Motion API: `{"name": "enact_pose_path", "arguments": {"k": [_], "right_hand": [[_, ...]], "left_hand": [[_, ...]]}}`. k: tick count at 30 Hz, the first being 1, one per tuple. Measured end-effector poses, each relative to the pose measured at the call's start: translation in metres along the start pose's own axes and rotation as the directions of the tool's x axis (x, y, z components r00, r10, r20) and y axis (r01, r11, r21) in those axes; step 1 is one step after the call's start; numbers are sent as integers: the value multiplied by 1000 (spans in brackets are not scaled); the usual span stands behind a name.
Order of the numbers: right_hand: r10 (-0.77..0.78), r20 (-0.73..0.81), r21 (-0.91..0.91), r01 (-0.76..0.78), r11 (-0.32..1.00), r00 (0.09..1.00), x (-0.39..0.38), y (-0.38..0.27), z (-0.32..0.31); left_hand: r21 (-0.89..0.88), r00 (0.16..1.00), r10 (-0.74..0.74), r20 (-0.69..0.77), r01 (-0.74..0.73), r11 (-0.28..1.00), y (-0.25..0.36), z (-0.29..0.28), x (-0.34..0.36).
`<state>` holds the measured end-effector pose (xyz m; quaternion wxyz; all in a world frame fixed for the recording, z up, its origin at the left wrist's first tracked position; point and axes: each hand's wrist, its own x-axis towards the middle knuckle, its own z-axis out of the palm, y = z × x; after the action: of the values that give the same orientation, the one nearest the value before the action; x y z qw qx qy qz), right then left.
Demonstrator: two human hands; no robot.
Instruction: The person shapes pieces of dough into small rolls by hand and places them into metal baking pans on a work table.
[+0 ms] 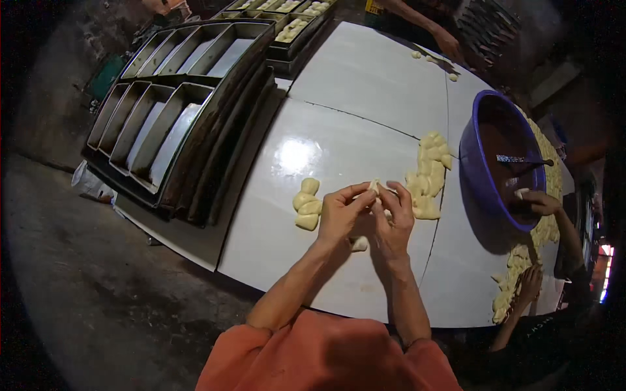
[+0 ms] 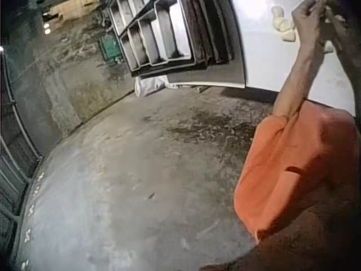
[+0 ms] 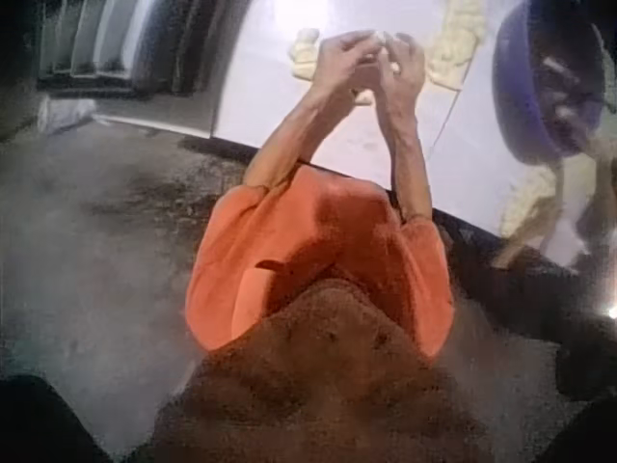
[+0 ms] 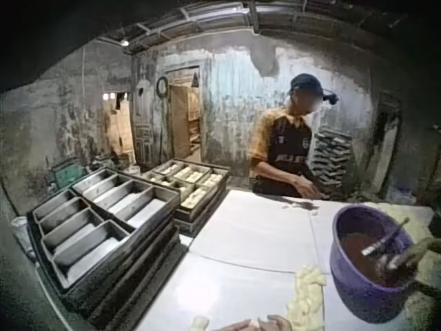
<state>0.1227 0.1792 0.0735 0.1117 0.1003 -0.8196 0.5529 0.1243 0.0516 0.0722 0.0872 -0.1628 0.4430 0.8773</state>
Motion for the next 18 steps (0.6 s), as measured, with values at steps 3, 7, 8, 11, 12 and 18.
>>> {"name": "enact_pose_path", "arguments": {"k": [3, 7, 8, 11, 12, 18], "right_hand": [[37, -54, 27, -36, 999, 998, -4, 9, 12], [375, 55, 324, -372, 870, 925, 4, -7, 17], [500, 133, 474, -498, 726, 856, 5, -14, 17], [494, 269, 529, -555, 642, 827, -7, -19, 7], [447, 324, 518, -552, 654, 834, -10, -16, 3], [124, 145, 303, -163, 939, 982, -9, 1, 7]], "left_hand": [[53, 1000, 29, 4, -29, 998, -1, -10, 2], [31, 999, 25, 40, -26, 999, 5, -20, 12], [-5, 997, -23, 73, 23, 1000, 7, -24, 15], [133, 991, -129, 34, 124, 983, 31, -28, 17], [146, 988, -145, 50, 136, 980, 34, -32, 17], [318, 987, -41, 153, -10, 948, 45, -25, -7]]}}
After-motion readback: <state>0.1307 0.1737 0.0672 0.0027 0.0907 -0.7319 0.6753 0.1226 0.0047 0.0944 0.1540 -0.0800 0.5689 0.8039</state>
